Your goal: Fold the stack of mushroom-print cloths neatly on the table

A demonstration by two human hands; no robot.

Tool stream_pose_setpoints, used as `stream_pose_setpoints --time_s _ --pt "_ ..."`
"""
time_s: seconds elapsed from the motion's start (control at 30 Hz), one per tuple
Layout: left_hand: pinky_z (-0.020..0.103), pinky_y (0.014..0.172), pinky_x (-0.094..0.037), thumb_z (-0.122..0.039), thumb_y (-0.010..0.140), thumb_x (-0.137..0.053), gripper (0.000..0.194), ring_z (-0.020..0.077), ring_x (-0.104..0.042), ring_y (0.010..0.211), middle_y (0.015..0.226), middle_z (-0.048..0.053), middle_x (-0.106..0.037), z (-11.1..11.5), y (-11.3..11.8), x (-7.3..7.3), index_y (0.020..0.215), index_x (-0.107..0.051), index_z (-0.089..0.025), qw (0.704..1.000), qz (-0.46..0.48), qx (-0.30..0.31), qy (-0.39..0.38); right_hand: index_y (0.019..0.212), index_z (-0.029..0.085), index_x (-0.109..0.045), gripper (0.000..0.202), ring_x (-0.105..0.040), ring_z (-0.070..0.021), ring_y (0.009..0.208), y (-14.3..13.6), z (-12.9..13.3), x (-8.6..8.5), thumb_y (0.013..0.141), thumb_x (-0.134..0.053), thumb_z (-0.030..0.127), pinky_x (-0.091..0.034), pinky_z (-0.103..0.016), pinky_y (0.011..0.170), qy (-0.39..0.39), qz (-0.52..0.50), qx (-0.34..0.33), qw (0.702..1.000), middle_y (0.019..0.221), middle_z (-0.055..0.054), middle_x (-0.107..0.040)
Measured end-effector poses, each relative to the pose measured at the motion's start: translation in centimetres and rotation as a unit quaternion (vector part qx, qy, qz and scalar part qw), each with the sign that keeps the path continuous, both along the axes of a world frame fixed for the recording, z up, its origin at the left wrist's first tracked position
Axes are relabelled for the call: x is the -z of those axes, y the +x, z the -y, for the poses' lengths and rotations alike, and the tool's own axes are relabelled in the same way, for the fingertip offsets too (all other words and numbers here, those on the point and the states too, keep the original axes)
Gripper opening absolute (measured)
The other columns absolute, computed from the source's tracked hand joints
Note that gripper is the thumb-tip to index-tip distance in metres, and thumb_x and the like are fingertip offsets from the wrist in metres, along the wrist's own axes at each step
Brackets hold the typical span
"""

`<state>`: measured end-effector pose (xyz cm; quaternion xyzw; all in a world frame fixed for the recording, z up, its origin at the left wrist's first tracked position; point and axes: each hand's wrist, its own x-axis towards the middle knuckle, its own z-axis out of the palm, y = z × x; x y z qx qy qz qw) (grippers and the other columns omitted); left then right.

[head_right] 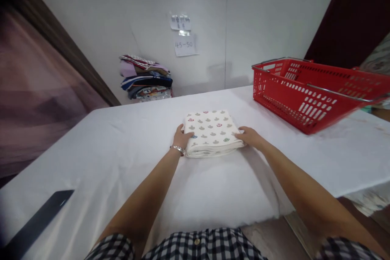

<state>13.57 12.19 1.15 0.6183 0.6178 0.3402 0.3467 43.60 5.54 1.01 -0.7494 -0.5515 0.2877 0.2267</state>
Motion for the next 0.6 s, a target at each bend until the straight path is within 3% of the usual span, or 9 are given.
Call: stream_pose_setpoints --time_s 0.13,0.27,0.37,0.47,0.6 --pt "0.032 0.091 -0.047 -0.016 0.066 -0.068 0.069 0.0213 -0.06 0.104 0.118 0.011 -0.061 1.0 -2.9 -0.3 0.13 -0.042 -0.017 0.997 0.016 -0.028 -0.066 0.133 0.02 -0.044 0.065 -0.059 -0.0155 0.058 -2.0 2.4 0.9 0.076 -0.059 0.047 -0.044 -0.026 0.053 -0.043 -0.035 -0.052 0.997 0.082 -0.005 -0.067" --pt "0.034 0.095 -0.044 -0.02 0.067 -0.068 0.066 0.0224 -0.057 0.111 0.123 0.009 -0.059 1.7 -4.4 0.9 0.129 -0.044 -0.02 0.998 -0.011 -0.004 -0.068 0.134 0.02 -0.042 0.066 -0.064 -0.0244 0.08 -2.8 2.7 -0.3 0.076 -0.058 0.047 -0.047 -0.034 0.069 -0.028 0.095 -0.094 0.991 0.093 -0.009 -0.067" --pt "0.038 0.103 -0.036 -0.033 0.072 -0.065 0.065 0.0261 -0.044 0.125 0.137 0.012 -0.046 0.9 -4.1 0.4 0.132 -0.042 -0.02 0.998 -0.054 0.016 -0.04 0.13 0.02 -0.047 0.058 -0.054 -0.0301 0.111 -4.4 1.1 -2.3 0.077 -0.057 0.041 -0.042 -0.04 0.09 0.066 0.174 -0.114 0.976 0.12 -0.013 -0.058" --pt "0.037 0.11 -0.024 -0.045 0.082 -0.05 0.062 0.0247 -0.024 0.137 0.149 0.013 -0.027 -0.7 -3.0 -1.0 0.136 -0.037 -0.017 0.991 -0.129 0.043 0.015 0.136 0.019 -0.039 0.055 -0.037 -0.0248 0.129 -8.2 -1.2 -3.6 0.084 -0.047 0.036 -0.031 -0.037 0.104 0.183 0.166 -0.158 0.956 0.141 -0.01 -0.041" --pt "0.043 0.113 -0.016 -0.05 0.088 -0.034 0.063 0.0233 -0.007 0.141 0.154 0.009 -0.009 -2.7 -1.2 -1.7 0.141 -0.029 -0.017 0.955 -0.281 0.089 0.045 0.14 0.013 -0.033 0.058 -0.019 -0.0238 0.138 -12.9 -4.8 -2.8 0.089 -0.037 0.042 -0.021 -0.036 0.11 0.202 0.182 -0.217 0.937 0.15 -0.012 -0.025"
